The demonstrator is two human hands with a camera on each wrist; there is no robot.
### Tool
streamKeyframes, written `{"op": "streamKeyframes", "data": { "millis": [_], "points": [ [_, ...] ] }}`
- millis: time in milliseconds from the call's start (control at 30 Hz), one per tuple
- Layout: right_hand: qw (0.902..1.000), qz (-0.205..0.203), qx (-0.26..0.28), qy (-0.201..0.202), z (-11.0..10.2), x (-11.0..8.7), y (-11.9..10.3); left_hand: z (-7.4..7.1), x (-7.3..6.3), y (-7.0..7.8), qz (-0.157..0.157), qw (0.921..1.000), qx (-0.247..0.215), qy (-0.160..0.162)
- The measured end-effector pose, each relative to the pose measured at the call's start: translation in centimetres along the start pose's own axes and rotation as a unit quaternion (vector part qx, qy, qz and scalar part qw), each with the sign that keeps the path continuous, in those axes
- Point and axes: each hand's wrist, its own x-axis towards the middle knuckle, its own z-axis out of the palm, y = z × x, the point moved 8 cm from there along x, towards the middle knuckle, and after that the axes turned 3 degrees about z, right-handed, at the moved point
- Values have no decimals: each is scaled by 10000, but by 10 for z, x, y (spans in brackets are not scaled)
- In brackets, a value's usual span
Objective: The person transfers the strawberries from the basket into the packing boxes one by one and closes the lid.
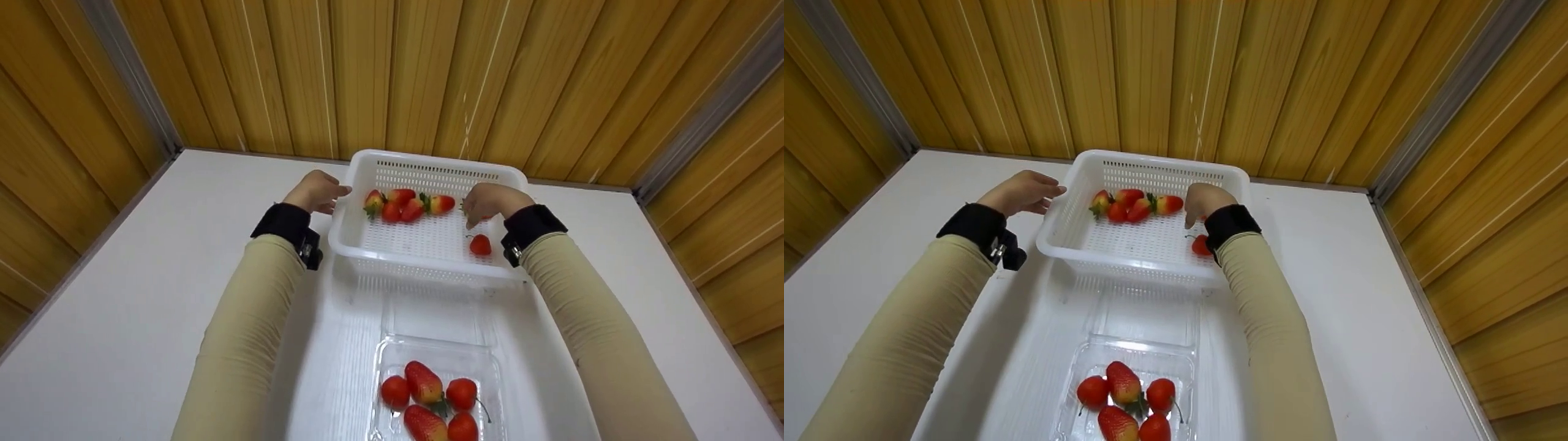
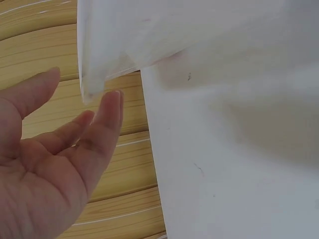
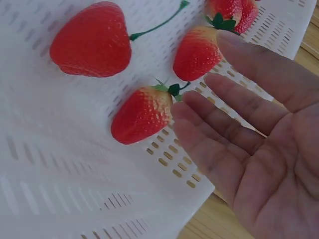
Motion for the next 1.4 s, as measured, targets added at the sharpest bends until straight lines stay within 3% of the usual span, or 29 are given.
{"op": "streamKeyframes", "data": {
  "millis": [367,633,1000,1400],
  "points": [
    [9973,349,229,-610,24,-2,13,5,4,-10,-144,9994,-300,103],
    [9934,464,383,-981,38,-1,18,2,6,-12,-102,9985,-337,409],
    [9929,606,348,-961,41,0,20,3,6,-15,-487,9976,-183,450],
    [9941,596,10,-910,40,0,19,5,6,-15,-489,9974,-377,383]
  ]
}}
